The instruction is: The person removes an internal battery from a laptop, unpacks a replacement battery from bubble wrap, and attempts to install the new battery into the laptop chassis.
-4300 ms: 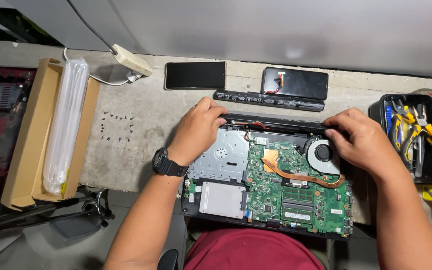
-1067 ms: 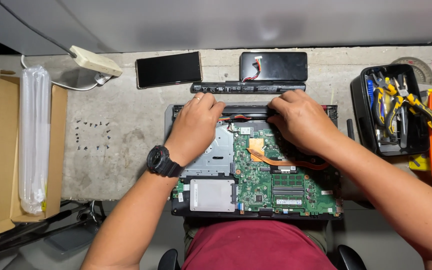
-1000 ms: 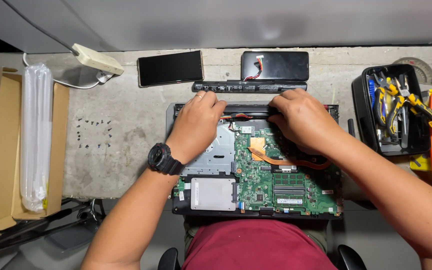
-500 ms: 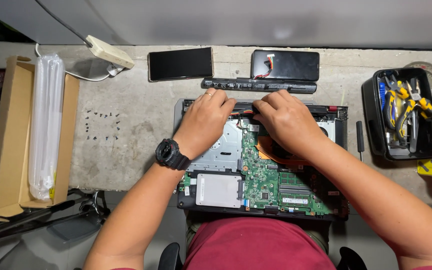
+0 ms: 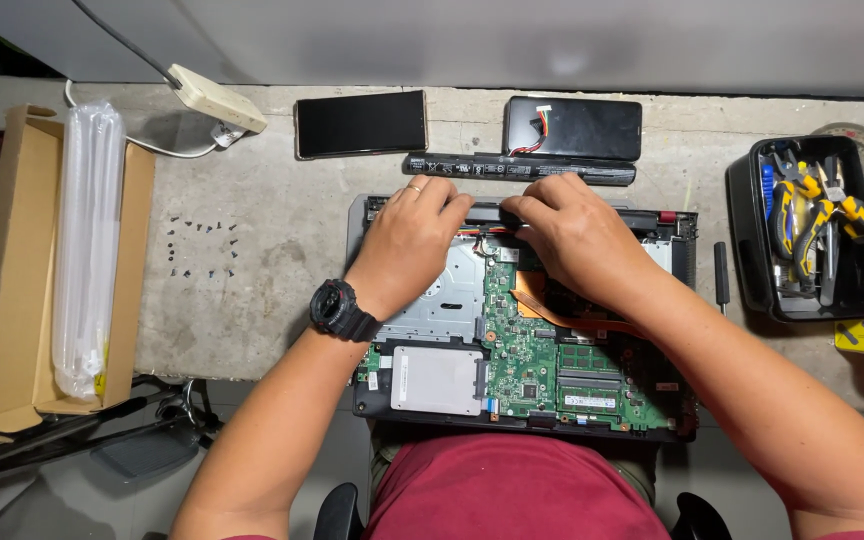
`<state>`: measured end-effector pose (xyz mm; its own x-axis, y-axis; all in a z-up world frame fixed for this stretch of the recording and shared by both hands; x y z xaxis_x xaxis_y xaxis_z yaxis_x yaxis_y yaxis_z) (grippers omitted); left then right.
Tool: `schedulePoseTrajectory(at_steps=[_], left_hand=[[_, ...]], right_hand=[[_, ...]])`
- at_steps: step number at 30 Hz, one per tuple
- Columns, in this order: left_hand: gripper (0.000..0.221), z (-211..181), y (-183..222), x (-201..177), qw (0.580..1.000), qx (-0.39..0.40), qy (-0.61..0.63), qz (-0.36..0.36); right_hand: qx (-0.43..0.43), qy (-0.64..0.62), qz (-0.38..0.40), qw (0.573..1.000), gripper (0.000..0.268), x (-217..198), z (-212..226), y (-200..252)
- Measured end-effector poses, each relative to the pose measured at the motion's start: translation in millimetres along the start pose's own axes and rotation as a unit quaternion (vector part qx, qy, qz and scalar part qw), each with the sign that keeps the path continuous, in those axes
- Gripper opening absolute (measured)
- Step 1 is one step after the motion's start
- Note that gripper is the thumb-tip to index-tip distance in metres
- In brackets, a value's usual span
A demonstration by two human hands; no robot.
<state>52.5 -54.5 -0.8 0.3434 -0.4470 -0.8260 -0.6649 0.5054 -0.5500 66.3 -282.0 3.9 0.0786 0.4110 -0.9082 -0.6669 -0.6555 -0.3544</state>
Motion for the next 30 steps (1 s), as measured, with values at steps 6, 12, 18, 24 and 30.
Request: schedulePoseTrajectory(at_steps=[6, 12, 18, 24, 30], left_hand=[[0.033, 8.9, -5.4, -7.1, 0.989, -0.064, 0.103, 0.082], [0.034, 12.7, -10.6, -7.3, 0.982, -0.092, 0.119, 0.113], [0.034, 15.6, 5.3, 12.6, 0.993, -0.052, 0.075, 0.069], [0.036, 12.5, 3.9, 4.5, 0.995, -0.048, 0.065, 0.065], [0.033, 20.8, 4.0, 6.9, 0.992, -0.045, 0.069, 0.093]], right_hand=[[0.012, -0.006, 0.030, 0.999, 0.035, -8.2, 5.3, -7.8], [0.010, -0.021, 0.032, 0.999, 0.033, -2.1, -2.5, -6.0], [0.025, -0.030, 0.044, 0.998, 0.031, -1.2, -6.4, -4.3], [0.024, -0.111, 0.035, 0.993, 0.037, -30.6, 0.8, -5.6], [0.149, -0.054, 0.010, 0.987, 0.022, -94.8, -80.7, 60.5]])
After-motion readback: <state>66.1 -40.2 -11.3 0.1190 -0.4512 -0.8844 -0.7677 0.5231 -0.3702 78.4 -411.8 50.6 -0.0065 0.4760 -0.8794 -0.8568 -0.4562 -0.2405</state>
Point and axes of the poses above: each hand's wrist, its own y-axis away from the middle knuckle, its own x-axis out of the palm, z = x × y, the point moved 5 cm from there along -y, towards the middle knuckle, and after that the axes turned 2 degrees about -x, right-handed, at the moved point
